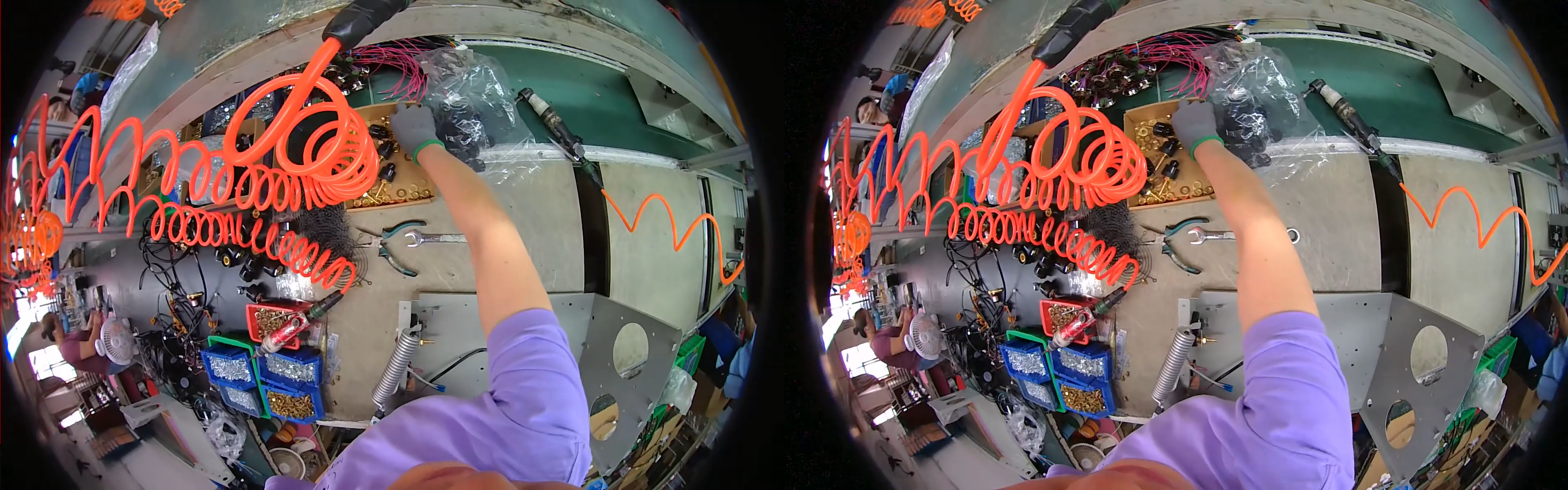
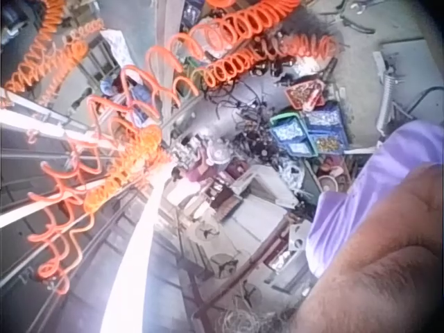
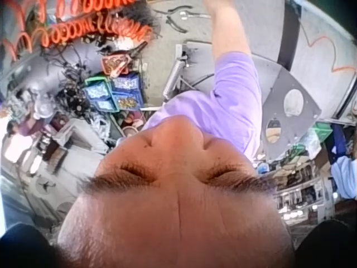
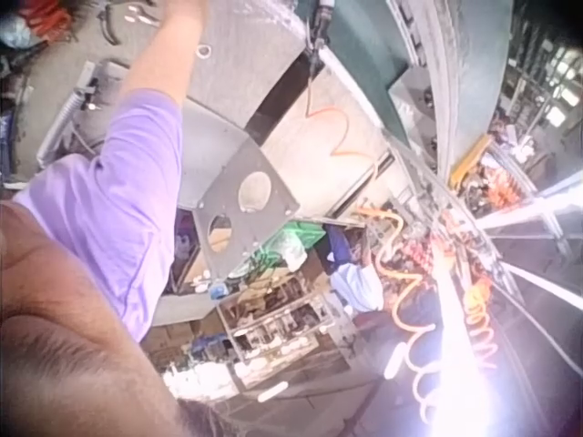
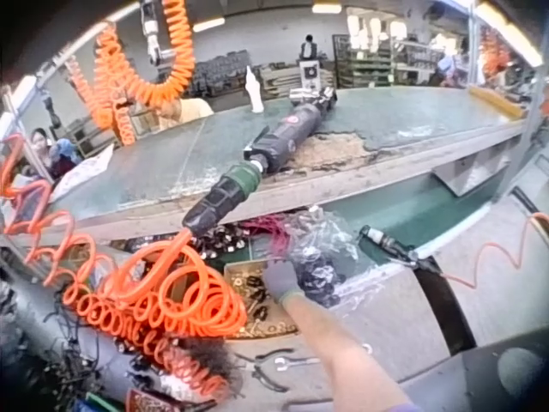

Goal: Assembling and wiring components inside an electrical control panel at a workshop station.

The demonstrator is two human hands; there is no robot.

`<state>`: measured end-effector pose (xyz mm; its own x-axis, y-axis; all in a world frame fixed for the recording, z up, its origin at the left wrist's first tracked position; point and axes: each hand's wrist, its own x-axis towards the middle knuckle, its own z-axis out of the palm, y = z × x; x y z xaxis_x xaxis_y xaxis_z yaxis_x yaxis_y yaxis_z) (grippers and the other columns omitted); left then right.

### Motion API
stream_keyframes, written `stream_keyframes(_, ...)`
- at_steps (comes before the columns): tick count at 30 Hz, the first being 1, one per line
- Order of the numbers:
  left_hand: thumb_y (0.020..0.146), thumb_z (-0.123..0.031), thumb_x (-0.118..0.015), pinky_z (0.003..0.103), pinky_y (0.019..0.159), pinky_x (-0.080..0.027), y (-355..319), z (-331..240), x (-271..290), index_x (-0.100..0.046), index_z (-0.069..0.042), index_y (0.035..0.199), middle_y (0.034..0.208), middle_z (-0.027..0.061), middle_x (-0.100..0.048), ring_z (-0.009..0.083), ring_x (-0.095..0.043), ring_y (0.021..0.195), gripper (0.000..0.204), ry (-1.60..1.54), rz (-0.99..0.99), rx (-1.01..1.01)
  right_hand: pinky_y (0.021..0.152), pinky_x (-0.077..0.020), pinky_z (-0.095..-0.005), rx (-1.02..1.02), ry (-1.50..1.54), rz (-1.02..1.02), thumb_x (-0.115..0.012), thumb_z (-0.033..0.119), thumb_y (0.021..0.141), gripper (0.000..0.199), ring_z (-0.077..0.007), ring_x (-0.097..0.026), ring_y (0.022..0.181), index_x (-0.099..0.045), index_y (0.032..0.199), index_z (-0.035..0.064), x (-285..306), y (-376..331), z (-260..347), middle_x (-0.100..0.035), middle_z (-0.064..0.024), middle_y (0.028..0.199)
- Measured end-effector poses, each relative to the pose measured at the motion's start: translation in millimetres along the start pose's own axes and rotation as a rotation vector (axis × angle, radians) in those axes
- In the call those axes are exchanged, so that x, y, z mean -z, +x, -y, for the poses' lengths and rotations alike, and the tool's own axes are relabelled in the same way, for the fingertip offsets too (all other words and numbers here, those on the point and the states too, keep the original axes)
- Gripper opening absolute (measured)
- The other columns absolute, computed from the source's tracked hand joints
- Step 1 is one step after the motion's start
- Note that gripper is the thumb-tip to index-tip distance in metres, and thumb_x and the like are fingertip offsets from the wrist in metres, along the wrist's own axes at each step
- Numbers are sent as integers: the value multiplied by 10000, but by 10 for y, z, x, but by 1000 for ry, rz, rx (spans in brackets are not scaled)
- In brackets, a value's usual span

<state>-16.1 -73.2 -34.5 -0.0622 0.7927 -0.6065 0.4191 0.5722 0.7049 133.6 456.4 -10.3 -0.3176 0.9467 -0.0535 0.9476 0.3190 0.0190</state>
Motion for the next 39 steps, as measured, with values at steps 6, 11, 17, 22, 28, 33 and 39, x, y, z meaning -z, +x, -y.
stream_keyframes(6, 817, -70, -567, 364, 851, -445, -1, -26, -2, -511, -5, 1108, 987, 112, -583, 258, -565, 962, 304, -17, -18, -15, 706, -495, -395, 1, -4, 10, -522, 142, 824, 243, -267, -622, 943, -669, 1013, 99, -29, 104, 20, -616, -90, 1041)
stream_keyframes(11, 821, -71, -565, 363, 850, -446, -52, 5, 3, -511, -7, 1104, 984, 109, -583, 255, -565, 959, 295, -32, -38, -37, 690, -514, -388, -28, 172, 46, -564, 189, 805, 240, -271, -645, 858, -658, 994, 75, 156, -77, -53, -641, -133, 998)
stream_keyframes(17, 826, -71, -563, 362, 849, -447, -72, -54, -25, -512, -8, 1099, 979, 105, -583, 252, -566, 956, 285, -22, -82, -126, 651, -465, -303, -119, 1803, 80, -635, 154, 813, 238, -146, -563, 724, -581, 998, 15, 554, -1314, -160, -599, -62, 840)
stream_keyframes(22, 846, -143, -565, 366, 838, -440, -191, -457, 28, -543, -1, 1044, 952, 113, -582, 265, -566, 921, 244, -131, -54, -358, 650, -452, -279, 38, 2602, 23, -562, 84, 848, 291, -144, -553, 744, -521, 1120, -11, 754, -2517, 118, -577, -94, 950)
stream_keyframes(28, 824, -137, -566, 383, 858, -420, -211, -626, 87, -582, -23, 1015, 968, 150, -590, 306, -558, 941, 223, -5, -64, -344, 674, -402, -260, 231, 2735, 40, -571, 127, 874, 362, -111, -504, 816, -492, 1215, 34, 887, -3266, 365, -552, -74, 1044)
stream_keyframes(33, 826, -143, -554, 389, 862, -415, -183, -496, 71, -593, -31, 1044, 983, 171, -598, 334, -557, 958, 248, 178, -137, -435, 680, -464, -278, 146, 2835, 91, -559, 117, 875, 364, -141, -571, 770, -471, 1204, -10, 844, -3676, 482, -581, -95, 1002)
stream_keyframes(39, 801, -146, -567, 401, 865, -424, -140, -448, 46, -569, -17, 1088, 1032, 202, -590, 357, -555, 999, 314, 162, -151, -412, 656, -448, -244, -214, 2004, -13, -564, 99, 860, 250, -93, -538, 743, -547, 1094, 11, 783, -3987, 609, -581, -45, 901)
